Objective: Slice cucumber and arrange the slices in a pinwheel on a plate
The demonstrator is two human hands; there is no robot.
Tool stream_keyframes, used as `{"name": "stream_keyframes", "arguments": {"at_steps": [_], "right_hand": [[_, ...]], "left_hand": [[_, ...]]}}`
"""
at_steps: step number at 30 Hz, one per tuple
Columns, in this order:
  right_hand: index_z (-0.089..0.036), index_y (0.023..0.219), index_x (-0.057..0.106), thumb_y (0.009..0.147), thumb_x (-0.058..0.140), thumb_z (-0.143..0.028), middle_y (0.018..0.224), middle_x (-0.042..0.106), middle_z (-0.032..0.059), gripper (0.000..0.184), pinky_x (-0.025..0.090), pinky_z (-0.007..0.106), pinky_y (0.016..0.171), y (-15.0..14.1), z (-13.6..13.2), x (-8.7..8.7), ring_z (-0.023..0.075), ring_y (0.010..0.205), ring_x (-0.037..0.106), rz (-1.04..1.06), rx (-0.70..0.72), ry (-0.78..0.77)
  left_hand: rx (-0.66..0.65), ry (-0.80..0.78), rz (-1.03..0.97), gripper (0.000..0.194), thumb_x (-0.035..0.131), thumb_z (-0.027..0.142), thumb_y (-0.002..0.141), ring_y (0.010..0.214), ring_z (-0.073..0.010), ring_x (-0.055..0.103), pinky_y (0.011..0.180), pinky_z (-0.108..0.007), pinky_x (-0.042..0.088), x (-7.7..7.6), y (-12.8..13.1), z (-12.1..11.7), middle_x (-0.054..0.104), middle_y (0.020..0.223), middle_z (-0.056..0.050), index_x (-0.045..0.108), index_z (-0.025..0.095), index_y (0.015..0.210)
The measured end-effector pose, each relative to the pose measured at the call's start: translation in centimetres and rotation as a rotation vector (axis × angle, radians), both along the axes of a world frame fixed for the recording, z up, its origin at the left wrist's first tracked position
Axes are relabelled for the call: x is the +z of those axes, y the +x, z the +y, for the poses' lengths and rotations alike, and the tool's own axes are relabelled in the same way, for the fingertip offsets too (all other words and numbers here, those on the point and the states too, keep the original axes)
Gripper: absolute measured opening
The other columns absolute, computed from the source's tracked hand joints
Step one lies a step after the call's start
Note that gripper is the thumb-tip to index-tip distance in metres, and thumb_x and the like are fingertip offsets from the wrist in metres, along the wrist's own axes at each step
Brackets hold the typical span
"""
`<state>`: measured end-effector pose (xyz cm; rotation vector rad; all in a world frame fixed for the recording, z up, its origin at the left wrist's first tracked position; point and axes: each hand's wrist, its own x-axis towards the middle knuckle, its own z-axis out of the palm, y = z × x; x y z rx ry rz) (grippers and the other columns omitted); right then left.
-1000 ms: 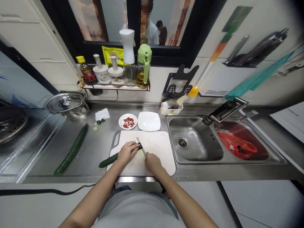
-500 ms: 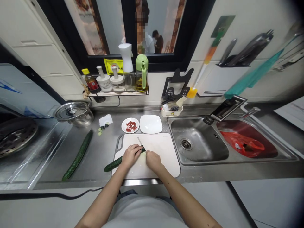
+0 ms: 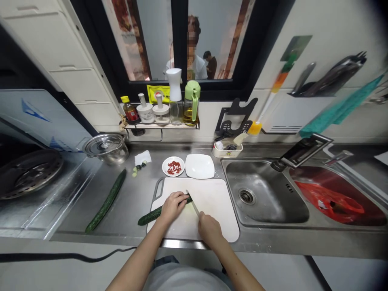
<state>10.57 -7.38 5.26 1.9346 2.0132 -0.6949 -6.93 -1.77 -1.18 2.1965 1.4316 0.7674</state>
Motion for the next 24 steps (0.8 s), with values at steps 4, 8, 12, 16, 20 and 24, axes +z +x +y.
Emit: {"name": "stream_keyframes", "arguments": {"at_steps": [4, 8, 12, 16, 20, 24], "right_hand": [[-0.01, 0.111, 0.059, 0.091, 0.031, -0.008, 0.102, 0.068, 0.0167, 0.034, 0.044, 0.029, 0.079, -0.5, 1.2, 0.0, 0.0235, 0.101, 0.065, 0.015, 0.013, 0.029], [-0.01, 0.111, 0.059, 0.089, 0.03, -0.006, 0.102, 0.068, 0.0165, 0.037, 0.044, 0.029, 0.078, -1.1, 2.5, 0.1, 0.0234, 0.1, 0.065, 0.027, 0.04, 0.049], [-0.009, 0.113, 0.058, 0.089, 0.03, -0.007, 0.104, 0.068, 0.0167, 0.036, 0.044, 0.029, 0.078, -1.7, 3.5, 0.3, 0.0238, 0.101, 0.064, 0.034, 0.035, 0.044], [-0.009, 0.113, 0.058, 0.089, 0.03, -0.007, 0.104, 0.068, 0.0171, 0.036, 0.044, 0.03, 0.078, -1.6, 3.7, 0.2, 0.0237, 0.101, 0.064, 0.052, 0.032, 0.049], [-0.009, 0.113, 0.058, 0.089, 0.029, -0.006, 0.103, 0.068, 0.0172, 0.038, 0.044, 0.03, 0.078, -1.2, 3.0, 0.1, 0.0237, 0.1, 0.064, 0.044, 0.034, 0.037], [-0.009, 0.111, 0.059, 0.089, 0.031, -0.005, 0.101, 0.068, 0.0176, 0.036, 0.043, 0.029, 0.079, -0.7, 1.8, 0.3, 0.0235, 0.101, 0.064, 0.041, 0.028, 0.039]], "left_hand": [[0.003, -0.011, 0.003, 0.026, 0.052, 0.026, 0.09, 0.097, -0.0174, 0.058, 0.089, -0.032, 0.047, 0.2, 0.0, 0.0, 0.066, 0.106, -0.002, 0.069, 0.029, 0.11], [-0.002, -0.01, 0.004, 0.027, 0.052, 0.026, 0.09, 0.097, -0.0172, 0.058, 0.088, -0.031, 0.047, 0.4, 0.0, 0.0, 0.066, 0.106, -0.003, 0.069, 0.03, 0.111], [0.003, -0.014, 0.003, 0.027, 0.051, 0.027, 0.091, 0.098, -0.0173, 0.058, 0.089, -0.032, 0.047, 0.5, 0.0, -0.1, 0.066, 0.106, -0.003, 0.069, 0.03, 0.111], [-0.003, -0.012, -0.003, 0.027, 0.051, 0.028, 0.091, 0.098, -0.0173, 0.058, 0.089, -0.032, 0.047, 0.6, -0.1, -0.1, 0.066, 0.105, -0.003, 0.069, 0.03, 0.112], [0.001, -0.01, 0.002, 0.027, 0.051, 0.027, 0.091, 0.097, -0.0175, 0.058, 0.088, -0.032, 0.047, 0.4, -0.1, 0.0, 0.067, 0.105, -0.003, 0.069, 0.029, 0.111], [-0.002, -0.009, -0.006, 0.027, 0.052, 0.027, 0.09, 0.097, -0.0174, 0.058, 0.088, -0.031, 0.047, 0.3, -0.2, 0.0, 0.066, 0.105, -0.003, 0.069, 0.03, 0.112]]}}
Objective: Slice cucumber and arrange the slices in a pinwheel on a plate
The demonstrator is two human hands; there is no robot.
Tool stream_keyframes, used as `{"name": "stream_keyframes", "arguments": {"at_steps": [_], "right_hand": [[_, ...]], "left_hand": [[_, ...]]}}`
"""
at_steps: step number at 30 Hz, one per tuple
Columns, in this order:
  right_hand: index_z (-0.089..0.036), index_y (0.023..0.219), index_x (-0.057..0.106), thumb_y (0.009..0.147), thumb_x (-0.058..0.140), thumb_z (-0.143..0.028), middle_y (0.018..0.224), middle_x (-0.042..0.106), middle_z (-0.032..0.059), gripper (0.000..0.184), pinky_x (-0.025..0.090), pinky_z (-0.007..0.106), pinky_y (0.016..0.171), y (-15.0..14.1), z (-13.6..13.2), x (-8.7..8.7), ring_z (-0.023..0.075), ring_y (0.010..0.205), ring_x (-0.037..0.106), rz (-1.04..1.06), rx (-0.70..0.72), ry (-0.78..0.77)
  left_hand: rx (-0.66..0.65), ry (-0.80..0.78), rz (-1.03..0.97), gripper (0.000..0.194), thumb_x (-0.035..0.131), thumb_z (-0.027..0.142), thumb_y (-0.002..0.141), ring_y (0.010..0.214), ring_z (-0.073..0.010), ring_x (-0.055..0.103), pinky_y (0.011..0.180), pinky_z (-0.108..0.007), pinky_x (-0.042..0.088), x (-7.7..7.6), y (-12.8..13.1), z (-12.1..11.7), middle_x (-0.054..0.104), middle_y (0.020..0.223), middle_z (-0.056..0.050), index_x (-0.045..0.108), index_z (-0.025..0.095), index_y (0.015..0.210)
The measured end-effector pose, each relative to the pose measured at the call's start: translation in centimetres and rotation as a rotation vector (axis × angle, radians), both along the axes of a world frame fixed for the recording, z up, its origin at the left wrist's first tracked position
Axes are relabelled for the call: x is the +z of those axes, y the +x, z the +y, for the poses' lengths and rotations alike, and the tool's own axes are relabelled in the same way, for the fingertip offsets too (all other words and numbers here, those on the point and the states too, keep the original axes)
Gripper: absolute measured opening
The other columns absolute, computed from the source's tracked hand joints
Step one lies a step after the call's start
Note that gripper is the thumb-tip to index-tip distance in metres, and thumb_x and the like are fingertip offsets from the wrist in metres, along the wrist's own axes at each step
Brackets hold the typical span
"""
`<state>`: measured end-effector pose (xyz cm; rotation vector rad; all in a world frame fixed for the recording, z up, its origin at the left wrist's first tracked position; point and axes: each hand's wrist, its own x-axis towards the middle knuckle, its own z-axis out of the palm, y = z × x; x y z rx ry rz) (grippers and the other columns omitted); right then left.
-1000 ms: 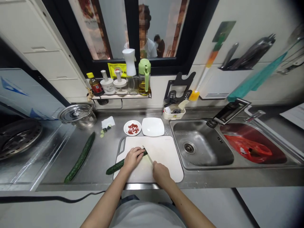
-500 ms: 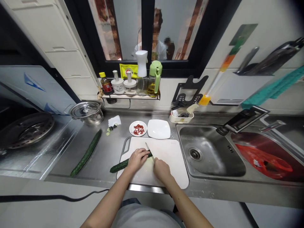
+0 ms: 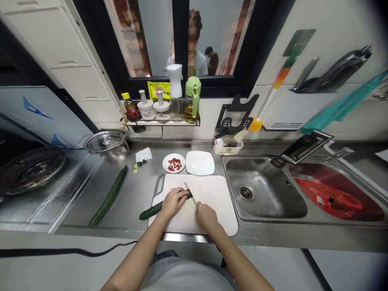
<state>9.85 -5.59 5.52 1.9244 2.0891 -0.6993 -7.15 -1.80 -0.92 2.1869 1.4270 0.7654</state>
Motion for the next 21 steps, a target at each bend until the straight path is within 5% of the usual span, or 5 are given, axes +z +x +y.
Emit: {"name": "stream_keyframes", "arguments": {"at_steps": [21], "right_hand": [[-0.01, 0.109, 0.059, 0.089, 0.035, -0.008, 0.099, 0.068, 0.0176, 0.032, 0.044, 0.031, 0.079, 1.6, -2.5, -0.2, 0.0245, 0.1, 0.064, -0.015, -0.008, -0.039]], "left_hand": [[0.004, -0.001, 0.017, 0.028, 0.052, 0.027, 0.089, 0.1, -0.0181, 0.058, 0.091, -0.033, 0.048, -0.3, -0.1, -0.1, 0.066, 0.108, -0.004, 0.069, 0.03, 0.111]]}}
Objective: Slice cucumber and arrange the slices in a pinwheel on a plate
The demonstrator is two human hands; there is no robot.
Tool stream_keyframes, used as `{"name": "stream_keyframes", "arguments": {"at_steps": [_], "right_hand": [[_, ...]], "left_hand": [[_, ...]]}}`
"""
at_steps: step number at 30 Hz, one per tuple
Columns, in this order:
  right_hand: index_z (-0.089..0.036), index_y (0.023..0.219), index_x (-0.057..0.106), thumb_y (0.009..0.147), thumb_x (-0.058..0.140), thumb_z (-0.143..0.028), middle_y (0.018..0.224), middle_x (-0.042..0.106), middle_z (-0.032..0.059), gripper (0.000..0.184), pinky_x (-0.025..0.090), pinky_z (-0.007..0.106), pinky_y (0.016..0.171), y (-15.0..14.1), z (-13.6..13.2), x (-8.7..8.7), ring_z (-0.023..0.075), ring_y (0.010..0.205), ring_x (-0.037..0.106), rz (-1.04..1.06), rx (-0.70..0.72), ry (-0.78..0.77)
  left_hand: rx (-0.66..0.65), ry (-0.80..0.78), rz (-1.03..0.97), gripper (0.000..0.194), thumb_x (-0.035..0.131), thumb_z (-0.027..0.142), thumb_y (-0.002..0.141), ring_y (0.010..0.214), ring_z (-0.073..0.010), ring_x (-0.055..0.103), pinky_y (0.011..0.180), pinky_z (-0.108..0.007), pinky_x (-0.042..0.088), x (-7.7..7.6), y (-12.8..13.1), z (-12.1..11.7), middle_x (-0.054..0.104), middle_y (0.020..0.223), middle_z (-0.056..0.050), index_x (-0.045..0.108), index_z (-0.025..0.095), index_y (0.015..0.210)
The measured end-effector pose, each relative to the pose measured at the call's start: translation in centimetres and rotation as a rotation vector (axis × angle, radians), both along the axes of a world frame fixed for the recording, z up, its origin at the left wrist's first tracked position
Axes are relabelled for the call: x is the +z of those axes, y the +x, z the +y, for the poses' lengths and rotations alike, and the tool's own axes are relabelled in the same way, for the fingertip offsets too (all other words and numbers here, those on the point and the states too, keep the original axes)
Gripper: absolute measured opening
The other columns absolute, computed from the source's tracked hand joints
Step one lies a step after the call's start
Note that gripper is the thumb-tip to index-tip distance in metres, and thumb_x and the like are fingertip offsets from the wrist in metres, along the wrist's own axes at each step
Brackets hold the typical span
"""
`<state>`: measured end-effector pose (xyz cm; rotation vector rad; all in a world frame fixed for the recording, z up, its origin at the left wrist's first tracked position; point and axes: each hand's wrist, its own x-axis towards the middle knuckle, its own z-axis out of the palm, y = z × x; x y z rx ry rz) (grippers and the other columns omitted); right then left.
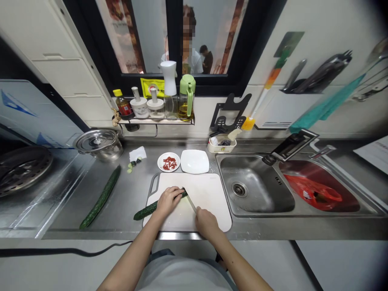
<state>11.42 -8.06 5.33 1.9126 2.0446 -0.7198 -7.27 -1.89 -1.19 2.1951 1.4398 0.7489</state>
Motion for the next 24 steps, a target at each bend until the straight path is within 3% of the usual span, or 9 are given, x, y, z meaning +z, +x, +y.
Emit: {"name": "stream_keyframes", "arguments": {"at_steps": [14, 24], "right_hand": [[-0.01, 0.114, 0.059, 0.089, 0.032, -0.008, 0.103, 0.068, 0.0169, 0.036, 0.044, 0.03, 0.081, -2.0, 3.5, 0.3, 0.0226, 0.102, 0.063, 0.048, -0.002, 0.043], [-0.011, 0.112, 0.059, 0.088, 0.035, -0.008, 0.105, 0.068, 0.0173, 0.035, 0.044, 0.03, 0.08, -1.3, 3.0, 0.5, 0.0229, 0.102, 0.064, 0.03, -0.017, 0.006]], "left_hand": [[-0.008, 0.002, 0.006, 0.029, 0.051, 0.028, 0.09, 0.101, -0.0184, 0.058, 0.092, -0.034, 0.047, -0.3, -0.1, 0.1, 0.065, 0.11, -0.004, 0.068, 0.029, 0.112], [0.006, -0.005, -0.005, 0.028, 0.052, 0.027, 0.089, 0.1, -0.0182, 0.058, 0.092, -0.033, 0.048, -0.6, 0.0, 0.1, 0.065, 0.11, -0.003, 0.069, 0.029, 0.111]]}}
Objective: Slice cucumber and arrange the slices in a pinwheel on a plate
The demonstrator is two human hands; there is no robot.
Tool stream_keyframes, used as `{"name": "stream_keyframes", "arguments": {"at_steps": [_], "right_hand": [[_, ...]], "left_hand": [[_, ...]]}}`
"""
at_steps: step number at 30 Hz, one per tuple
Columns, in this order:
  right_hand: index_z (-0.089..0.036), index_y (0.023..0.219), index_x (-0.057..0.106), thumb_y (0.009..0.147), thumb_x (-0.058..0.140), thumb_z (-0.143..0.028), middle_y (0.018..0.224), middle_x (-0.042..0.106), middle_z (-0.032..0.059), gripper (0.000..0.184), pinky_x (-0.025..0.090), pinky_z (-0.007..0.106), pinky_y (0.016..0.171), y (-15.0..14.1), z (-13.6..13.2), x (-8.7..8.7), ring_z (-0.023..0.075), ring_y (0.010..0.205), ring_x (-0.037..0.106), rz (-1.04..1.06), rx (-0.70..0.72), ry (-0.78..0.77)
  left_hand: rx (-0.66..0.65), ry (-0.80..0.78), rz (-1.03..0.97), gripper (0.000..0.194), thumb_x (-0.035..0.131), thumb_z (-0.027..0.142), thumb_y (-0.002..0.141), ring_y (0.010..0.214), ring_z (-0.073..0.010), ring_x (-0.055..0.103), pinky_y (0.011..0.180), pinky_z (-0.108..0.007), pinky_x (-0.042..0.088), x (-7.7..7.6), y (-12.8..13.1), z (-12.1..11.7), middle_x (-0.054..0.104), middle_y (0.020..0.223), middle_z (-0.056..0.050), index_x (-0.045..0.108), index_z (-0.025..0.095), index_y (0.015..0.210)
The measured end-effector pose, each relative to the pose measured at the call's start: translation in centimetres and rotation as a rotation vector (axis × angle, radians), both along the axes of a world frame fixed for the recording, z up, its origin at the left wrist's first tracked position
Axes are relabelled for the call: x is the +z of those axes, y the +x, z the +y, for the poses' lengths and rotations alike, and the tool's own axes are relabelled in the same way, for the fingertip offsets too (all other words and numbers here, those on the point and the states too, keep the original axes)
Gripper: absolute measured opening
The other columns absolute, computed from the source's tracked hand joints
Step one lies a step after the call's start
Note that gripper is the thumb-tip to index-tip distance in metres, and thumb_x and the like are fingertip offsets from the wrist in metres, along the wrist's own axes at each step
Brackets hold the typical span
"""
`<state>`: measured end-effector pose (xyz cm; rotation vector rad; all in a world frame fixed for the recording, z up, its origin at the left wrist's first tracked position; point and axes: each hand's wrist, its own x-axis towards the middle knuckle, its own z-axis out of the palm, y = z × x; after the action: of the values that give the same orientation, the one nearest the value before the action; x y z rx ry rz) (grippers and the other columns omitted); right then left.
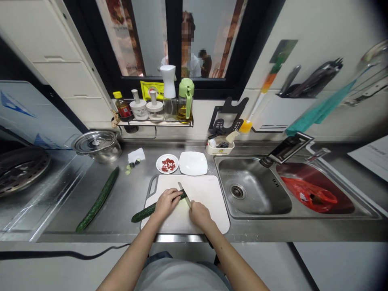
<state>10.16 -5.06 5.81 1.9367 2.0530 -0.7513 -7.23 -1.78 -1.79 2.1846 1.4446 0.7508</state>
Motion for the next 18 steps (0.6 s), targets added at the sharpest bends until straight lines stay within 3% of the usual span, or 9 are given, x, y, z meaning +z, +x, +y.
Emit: {"name": "stream_keyframes", "arguments": {"at_steps": [10, 18], "right_hand": [[-0.013, 0.108, 0.062, 0.091, 0.036, -0.014, 0.105, 0.068, 0.0147, 0.031, 0.044, 0.03, 0.077, 1.5, -1.2, 0.9, 0.0232, 0.099, 0.064, -0.005, -0.011, -0.016], [-0.017, 0.113, 0.058, 0.097, 0.031, -0.024, 0.098, 0.07, 0.013, 0.033, 0.043, 0.031, 0.072, 3.2, -1.4, 0.9, 0.0238, 0.094, 0.065, -0.1, -0.024, 0.08]], "left_hand": [[0.001, -0.051, -0.006, 0.027, 0.053, 0.028, 0.088, 0.098, -0.0182, 0.06, 0.089, -0.032, 0.048, 1.5, 0.2, 0.0, 0.067, 0.105, -0.003, 0.07, 0.029, 0.108], [0.056, -0.073, -0.049, 0.028, 0.051, 0.03, 0.089, 0.098, -0.0187, 0.062, 0.089, -0.032, 0.049, 2.1, 0.2, -0.1, 0.069, 0.104, -0.004, 0.068, 0.026, 0.11]]}}
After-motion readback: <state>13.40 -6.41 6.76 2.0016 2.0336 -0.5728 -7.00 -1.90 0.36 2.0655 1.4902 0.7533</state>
